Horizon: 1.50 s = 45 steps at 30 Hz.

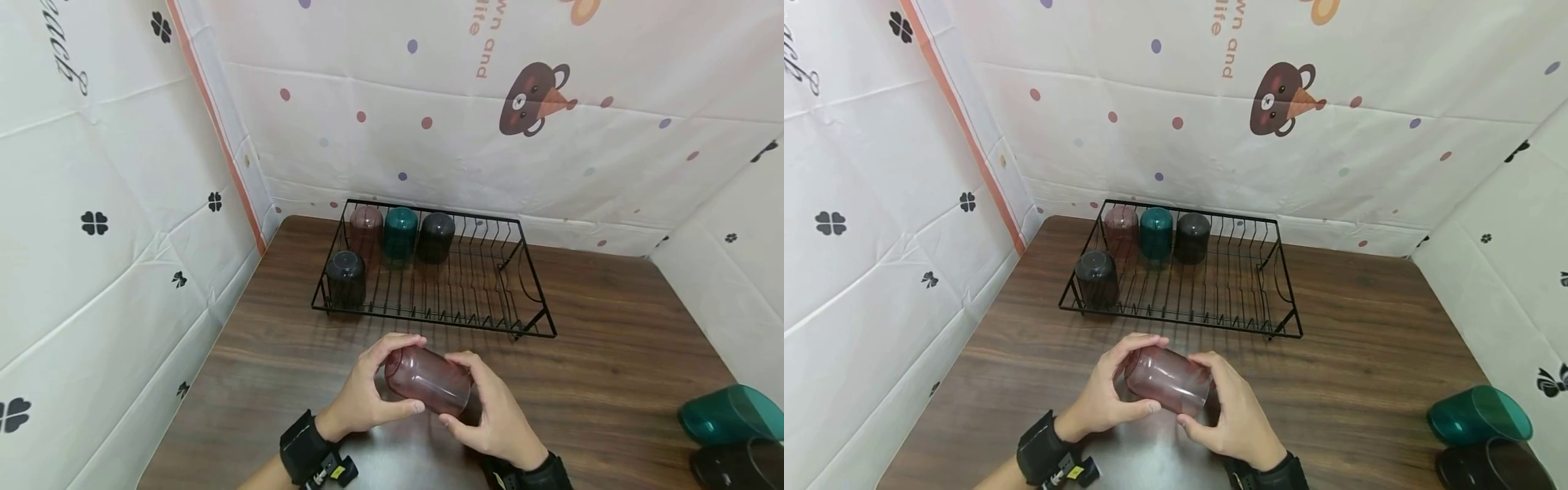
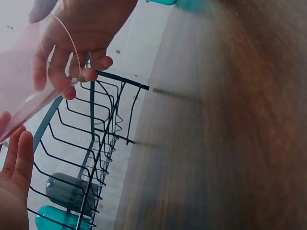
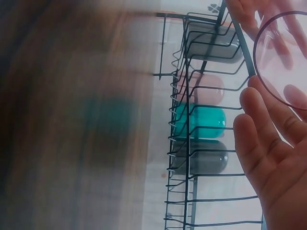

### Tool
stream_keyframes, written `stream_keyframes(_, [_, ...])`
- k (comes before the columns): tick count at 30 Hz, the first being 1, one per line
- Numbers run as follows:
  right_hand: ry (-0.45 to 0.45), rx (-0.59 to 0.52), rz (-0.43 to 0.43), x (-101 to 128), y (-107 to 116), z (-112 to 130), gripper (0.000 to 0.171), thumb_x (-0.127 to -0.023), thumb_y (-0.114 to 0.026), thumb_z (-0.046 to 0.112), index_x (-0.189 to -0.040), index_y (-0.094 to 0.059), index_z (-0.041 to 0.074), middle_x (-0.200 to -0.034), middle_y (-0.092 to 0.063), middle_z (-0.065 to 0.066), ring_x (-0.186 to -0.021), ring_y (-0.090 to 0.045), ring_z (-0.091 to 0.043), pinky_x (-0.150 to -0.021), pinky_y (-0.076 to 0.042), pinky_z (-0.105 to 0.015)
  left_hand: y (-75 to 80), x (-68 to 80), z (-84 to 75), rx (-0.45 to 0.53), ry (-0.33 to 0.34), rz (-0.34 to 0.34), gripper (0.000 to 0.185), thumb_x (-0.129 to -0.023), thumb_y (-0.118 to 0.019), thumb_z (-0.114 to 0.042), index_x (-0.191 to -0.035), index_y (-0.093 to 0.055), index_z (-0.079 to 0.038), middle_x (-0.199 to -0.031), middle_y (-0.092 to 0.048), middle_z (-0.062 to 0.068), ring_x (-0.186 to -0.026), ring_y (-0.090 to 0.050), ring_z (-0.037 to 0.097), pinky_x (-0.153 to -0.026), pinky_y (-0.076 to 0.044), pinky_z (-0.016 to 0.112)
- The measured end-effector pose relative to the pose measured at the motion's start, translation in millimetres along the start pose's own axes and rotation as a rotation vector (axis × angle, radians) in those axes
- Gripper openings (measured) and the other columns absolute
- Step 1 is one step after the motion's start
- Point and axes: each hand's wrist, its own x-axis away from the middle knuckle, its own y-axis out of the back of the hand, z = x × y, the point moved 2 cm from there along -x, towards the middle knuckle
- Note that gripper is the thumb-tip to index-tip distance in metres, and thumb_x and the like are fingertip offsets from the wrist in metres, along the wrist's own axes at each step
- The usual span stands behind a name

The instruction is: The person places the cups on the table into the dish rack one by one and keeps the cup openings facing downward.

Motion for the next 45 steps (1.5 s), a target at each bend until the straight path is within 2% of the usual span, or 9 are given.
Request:
stream_keyframes(6, [-0.026, 0.022, 0.009, 0, 1, 0, 0.080, -0.076, -0.086, 0.022, -0.144, -0.045, 0.015, -0.125, -0.061, 0.002, -0.099, -0.062, -0.009, -0.073, -0.057, -0.027, 1.1, -1.3, -0.6, -0.018, -0.004, 0.002, 0.080, -0.081, -0.086, -0.022, -0.149, -0.045, -0.009, -0.144, -0.055, 0.011, -0.124, -0.058, 0.022, -0.093, -0.056, 0.033])
stream_keyframes(10, [-0.034, 0.051, 0.007, 0, 0, 0, 0.083, -0.074, -0.089, 0.024, -0.145, -0.045, 0.018, -0.126, -0.061, 0.006, -0.101, -0.062, -0.007, -0.075, -0.056, -0.027, 1.2, -0.7, -2.5, 0.017, 0.016, -0.005, 0.082, -0.081, -0.087, -0.018, -0.150, -0.043, -0.009, -0.146, -0.051, 0.015, -0.126, -0.058, 0.022, -0.094, -0.058, 0.035])
stream_keyframes(15, [-0.048, 0.074, 0.006, -1, -1, 1, 0.087, -0.072, -0.091, 0.026, -0.146, -0.045, 0.021, -0.128, -0.060, 0.009, -0.104, -0.062, -0.006, -0.076, -0.057, -0.026, 0.7, -0.8, -3.9, 0.095, 0.034, -0.018, 0.085, -0.078, -0.087, -0.007, -0.149, -0.041, -0.007, -0.147, -0.048, 0.020, -0.130, -0.057, 0.024, -0.096, -0.058, 0.039])
stream_keyframes(21, [-0.071, 0.068, 0.040, -1, -3, 0, 0.083, -0.075, -0.090, 0.031, -0.144, -0.045, 0.020, -0.123, -0.063, 0.006, -0.101, -0.063, -0.007, -0.074, -0.057, -0.026, -0.8, -1.9, -4.4, 0.205, 0.059, -0.017, 0.084, -0.077, -0.085, 0.003, -0.147, -0.041, -0.004, -0.149, -0.049, 0.019, -0.134, -0.055, 0.026, -0.096, -0.058, 0.042])
stream_keyframes(25, [-0.093, 0.055, 0.073, 0, -6, 1, 0.080, -0.077, -0.090, 0.037, -0.142, -0.045, 0.022, -0.119, -0.063, 0.006, -0.096, -0.061, -0.005, -0.073, -0.055, -0.025, -2.7, -1.5, -3.8, 0.328, 0.098, 0.003, 0.080, -0.080, -0.082, 0.007, -0.148, -0.040, -0.001, -0.151, -0.049, 0.022, -0.139, -0.052, 0.027, -0.103, -0.054, 0.039])
stream_keyframes(28, [-0.094, 0.065, 0.082, 0, -7, 1, 0.080, -0.077, -0.089, 0.040, -0.142, -0.046, 0.023, -0.120, -0.064, 0.006, -0.097, -0.062, -0.005, -0.074, -0.056, -0.026, -4.7, -2.1, -2.8, 0.374, 0.130, 0.031, 0.078, -0.082, -0.080, 0.006, -0.149, -0.041, -0.001, -0.153, -0.048, 0.022, -0.140, -0.051, 0.027, -0.106, -0.051, 0.037])
stream_keyframes(36, [-0.119, 0.099, 0.096, 0, -8, 2, 0.088, -0.074, -0.089, 0.050, -0.147, -0.044, 0.028, -0.128, -0.063, 0.013, -0.109, -0.065, -0.004, -0.084, -0.058, -0.029, -10.7, -1.1, -2.3, 0.282, 0.213, 0.074, 0.078, -0.086, -0.081, -0.005, -0.154, -0.043, -0.012, -0.156, -0.048, 0.009, -0.139, -0.052, 0.023, -0.110, -0.048, 0.035])
stream_keyframes(41, [-0.115, 0.108, 0.124, 0, -10, 1, 0.092, -0.075, -0.088, 0.052, -0.151, -0.043, 0.025, -0.133, -0.062, 0.009, -0.113, -0.064, -0.007, -0.089, -0.057, -0.032, -16.0, 1.3, -3.1, 0.153, 0.205, 0.095, 0.081, -0.083, -0.084, -0.009, -0.154, -0.044, -0.016, -0.154, -0.051, 0.004, -0.135, -0.054, 0.019, -0.108, -0.048, 0.036])
stream_keyframes(45, [-0.121, 0.100, 0.131, -1, -10, 1, 0.092, -0.074, -0.088, 0.053, -0.150, -0.044, 0.025, -0.132, -0.062, 0.009, -0.112, -0.064, -0.006, -0.089, -0.057, -0.032, -17.5, 1.2, -4.2, 0.109, 0.194, 0.093, 0.083, -0.080, -0.086, -0.008, -0.152, -0.045, -0.016, -0.150, -0.054, 0.004, -0.132, -0.055, 0.019, -0.107, -0.049, 0.037])
